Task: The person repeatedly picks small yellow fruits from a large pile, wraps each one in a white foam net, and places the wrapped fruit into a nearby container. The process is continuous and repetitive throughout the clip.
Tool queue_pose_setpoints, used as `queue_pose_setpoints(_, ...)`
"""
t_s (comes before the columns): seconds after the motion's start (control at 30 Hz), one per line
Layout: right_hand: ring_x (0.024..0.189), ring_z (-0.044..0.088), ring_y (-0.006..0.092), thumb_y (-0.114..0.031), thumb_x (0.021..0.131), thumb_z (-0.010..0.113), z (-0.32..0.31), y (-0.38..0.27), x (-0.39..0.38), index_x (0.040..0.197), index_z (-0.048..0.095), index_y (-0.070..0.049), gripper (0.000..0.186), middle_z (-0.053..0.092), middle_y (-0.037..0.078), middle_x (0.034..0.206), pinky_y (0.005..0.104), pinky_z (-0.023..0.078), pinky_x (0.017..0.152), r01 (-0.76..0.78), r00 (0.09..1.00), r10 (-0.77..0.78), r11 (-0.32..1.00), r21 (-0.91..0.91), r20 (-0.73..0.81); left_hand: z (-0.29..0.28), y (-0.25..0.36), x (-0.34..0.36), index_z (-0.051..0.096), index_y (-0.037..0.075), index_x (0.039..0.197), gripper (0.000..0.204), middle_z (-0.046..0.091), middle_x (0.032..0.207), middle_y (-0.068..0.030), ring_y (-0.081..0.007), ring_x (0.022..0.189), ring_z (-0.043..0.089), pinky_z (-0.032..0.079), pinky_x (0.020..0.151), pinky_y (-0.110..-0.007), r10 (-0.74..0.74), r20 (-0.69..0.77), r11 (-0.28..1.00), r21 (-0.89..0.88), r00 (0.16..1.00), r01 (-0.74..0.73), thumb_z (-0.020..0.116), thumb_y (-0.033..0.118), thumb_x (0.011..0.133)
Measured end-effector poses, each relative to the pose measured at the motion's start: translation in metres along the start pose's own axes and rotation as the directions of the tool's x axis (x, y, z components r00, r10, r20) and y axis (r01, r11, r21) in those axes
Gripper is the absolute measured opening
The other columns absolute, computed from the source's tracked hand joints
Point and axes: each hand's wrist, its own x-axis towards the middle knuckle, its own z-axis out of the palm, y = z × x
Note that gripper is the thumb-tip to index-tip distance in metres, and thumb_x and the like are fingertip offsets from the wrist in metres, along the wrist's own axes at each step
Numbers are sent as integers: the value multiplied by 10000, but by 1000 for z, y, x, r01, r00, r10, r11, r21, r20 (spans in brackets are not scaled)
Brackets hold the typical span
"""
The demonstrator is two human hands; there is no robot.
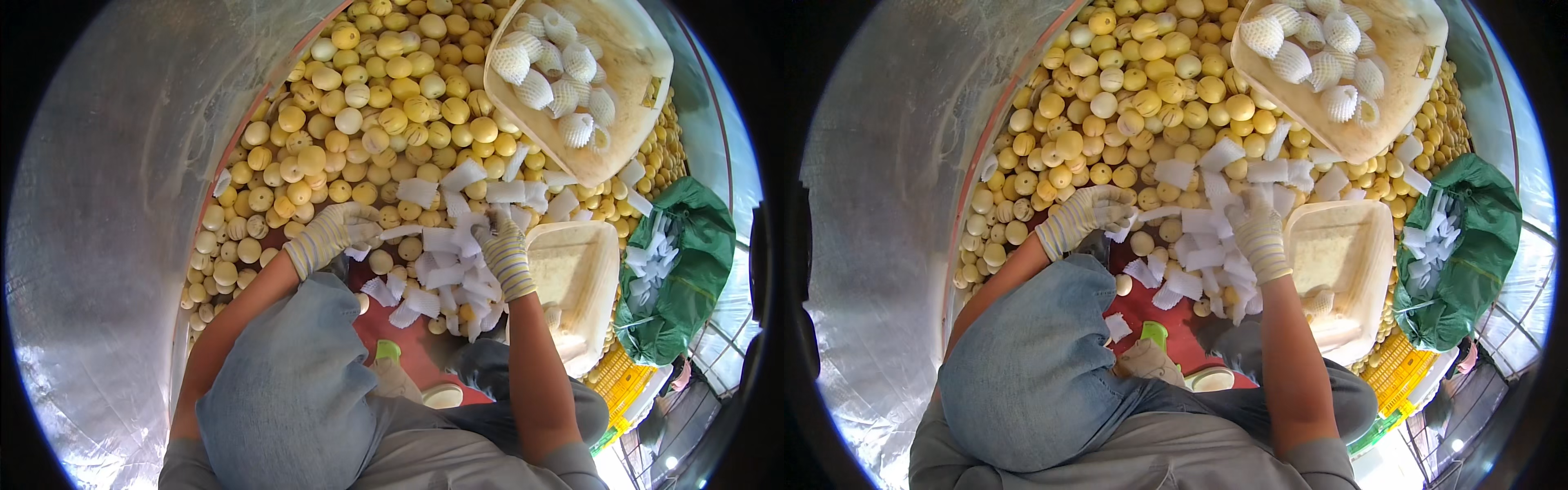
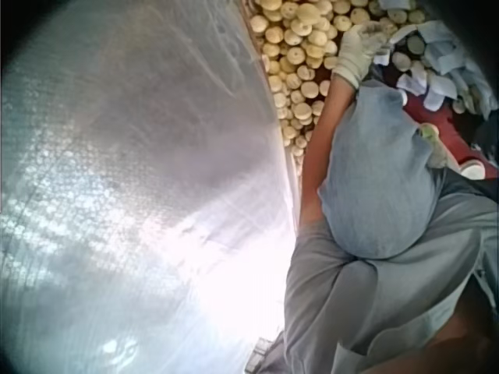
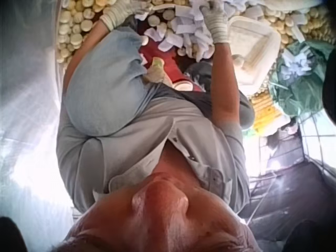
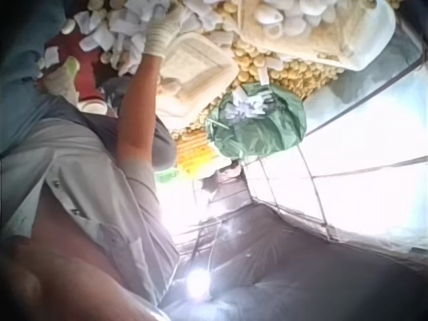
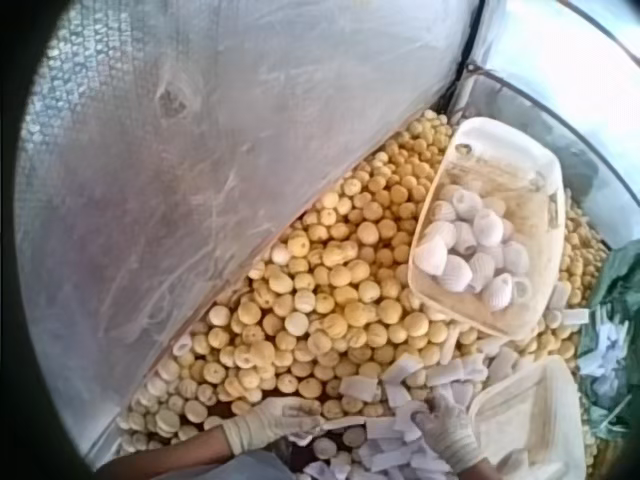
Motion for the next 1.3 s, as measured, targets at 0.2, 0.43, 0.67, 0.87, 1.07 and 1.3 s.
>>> queue_pose_setpoints(0.2, 811, 637, 154, -107, 868, 675, 10, -62, -22, 1174, 549, 37, 361, 638, 94, 921, 282, 549, 680, -70, 997, 55, 639, 766, 45, 14, 7, -4, 518, -42, 1289, 612, 663, 1137, -139, -194, 1011, 667, 568, 860, -327, 68, 106, 997, -40, 992, -64, 768, 318, 862)
queue_pose_setpoints(0.43, 799, 651, 350, -197, 755, 726, 82, -95, -38, 1059, 592, -5, 383, 632, 222, 848, 425, 523, 745, 89, 981, -152, 902, 423, 118, 10, 6, 2, 531, -48, 1296, 548, 680, 1083, -130, -172, 945, 663, 554, 814, -302, 178, -183, 983, -9, 967, -183, 759, 202, 865)
queue_pose_setpoints(0.67, 889, 636, 415, -170, 812, 675, 80, -108, -47, 1037, 592, -45, 270, 665, 213, 938, 468, 513, 778, 389, 913, -396, 917, 85, 94, -4, -12, 7, 532, -30, 1272, 600, 651, 1103, -105, -138, 932, 643, 564, 777, -259, 23, -108, 999, -22, 994, -26, 822, 207, 803)
queue_pose_setpoints(0.87, 844, 654, 403, -154, 798, 700, 80, -107, -42, 1048, 586, -25, 303, 672, 222, 920, 457, 521, 753, 165, 967, -221, 921, 352, 125, -6, -12, 9, 511, -22, 1309, 597, 627, 1024, -49, -128, 894, 623, 539, 778, -248, 179, -116, 983, 52, 977, -174, 795, 145, 811)
queue_pose_setpoints(1.07, 827, 660, 410, -226, 816, 721, 83, -97, -36, 1073, 587, -14, 359, 672, 238, 880, 464, 519, 754, 33, 977, -137, 852, 523, 161, 2, -5, 3, 524, -4, 1319, 543, 628, 1052, -49, -126, 932, 617, 523, 805, -233, 204, -147, 972, -88, 968, -219, 733, 64, 823)
queue_pose_setpoints(1.3, 858, 641, 442, -277, 877, 653, 81, -104, -32, 1072, 616, -47, 303, 666, 243, 877, 494, 511, 752, 164, 968, -191, 972, 165, 163, 0, 4, 5, 511, 9, 1351, 625, 637, 1123, -71, -127, 966, 628, 536, 814, -243, 285, -148, 957, 92, 947, -274, 781, 152, 805)
